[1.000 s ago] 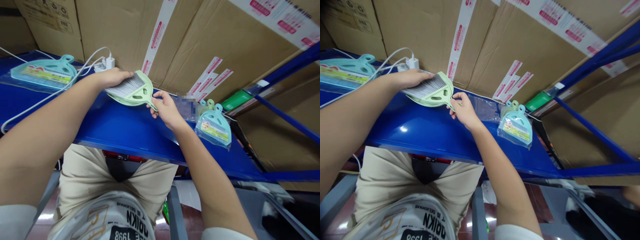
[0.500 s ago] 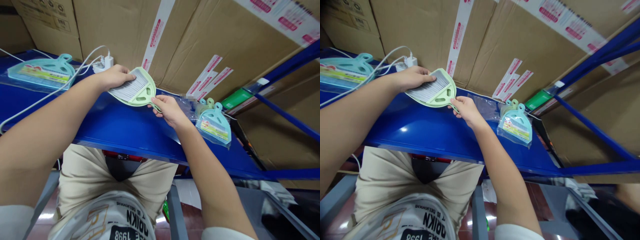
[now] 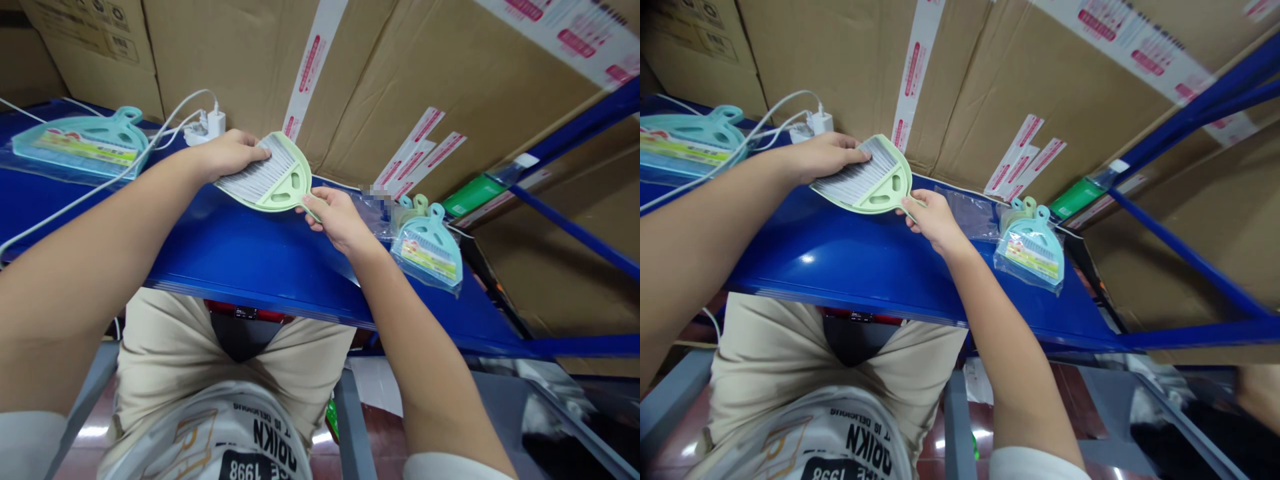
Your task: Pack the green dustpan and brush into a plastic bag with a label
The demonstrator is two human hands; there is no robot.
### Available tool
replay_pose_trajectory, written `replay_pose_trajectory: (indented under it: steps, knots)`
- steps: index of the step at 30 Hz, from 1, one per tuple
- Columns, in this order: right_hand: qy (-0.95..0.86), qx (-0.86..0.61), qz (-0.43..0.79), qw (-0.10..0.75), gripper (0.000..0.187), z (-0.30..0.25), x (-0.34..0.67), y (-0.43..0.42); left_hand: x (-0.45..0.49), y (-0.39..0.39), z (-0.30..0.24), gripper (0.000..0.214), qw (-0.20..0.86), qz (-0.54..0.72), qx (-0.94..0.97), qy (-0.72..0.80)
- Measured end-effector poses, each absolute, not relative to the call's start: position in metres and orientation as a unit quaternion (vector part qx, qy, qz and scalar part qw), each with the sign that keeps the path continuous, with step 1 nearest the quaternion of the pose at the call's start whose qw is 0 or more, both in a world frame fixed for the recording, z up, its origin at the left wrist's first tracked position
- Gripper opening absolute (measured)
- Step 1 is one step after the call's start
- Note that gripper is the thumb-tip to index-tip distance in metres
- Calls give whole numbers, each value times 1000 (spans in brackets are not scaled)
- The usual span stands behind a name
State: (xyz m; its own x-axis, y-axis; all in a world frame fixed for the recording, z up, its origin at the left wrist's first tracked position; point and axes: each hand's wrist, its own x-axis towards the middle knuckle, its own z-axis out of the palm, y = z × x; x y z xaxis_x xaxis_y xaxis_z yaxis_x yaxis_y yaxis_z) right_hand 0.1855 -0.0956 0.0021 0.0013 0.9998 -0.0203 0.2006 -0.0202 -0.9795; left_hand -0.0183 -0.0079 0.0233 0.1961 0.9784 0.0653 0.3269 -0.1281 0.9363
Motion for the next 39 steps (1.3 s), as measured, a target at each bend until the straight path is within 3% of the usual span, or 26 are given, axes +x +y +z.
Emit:
replay_pose_trajectory:
  steps: [10,16,20,23,27,39]
  knots:
    - [-508,-579,447,455,27,6,185,-97,-13,-10,28,26,468,412,594,508]
    - [-510,-585,429,462,27,7,188,-95,-16,-6,28,44,560,405,550,468]
    - [-534,-583,403,460,26,5,188,-95,-16,-5,22,54,445,384,615,526]
    - [-541,-583,400,456,26,6,185,-97,-13,-3,16,47,368,364,634,575]
    - [-521,-601,404,452,27,11,182,-100,-9,2,9,33,372,370,638,564]
    - [-554,-533,439,465,22,1,201,-90,-8,4,7,31,382,397,641,534]
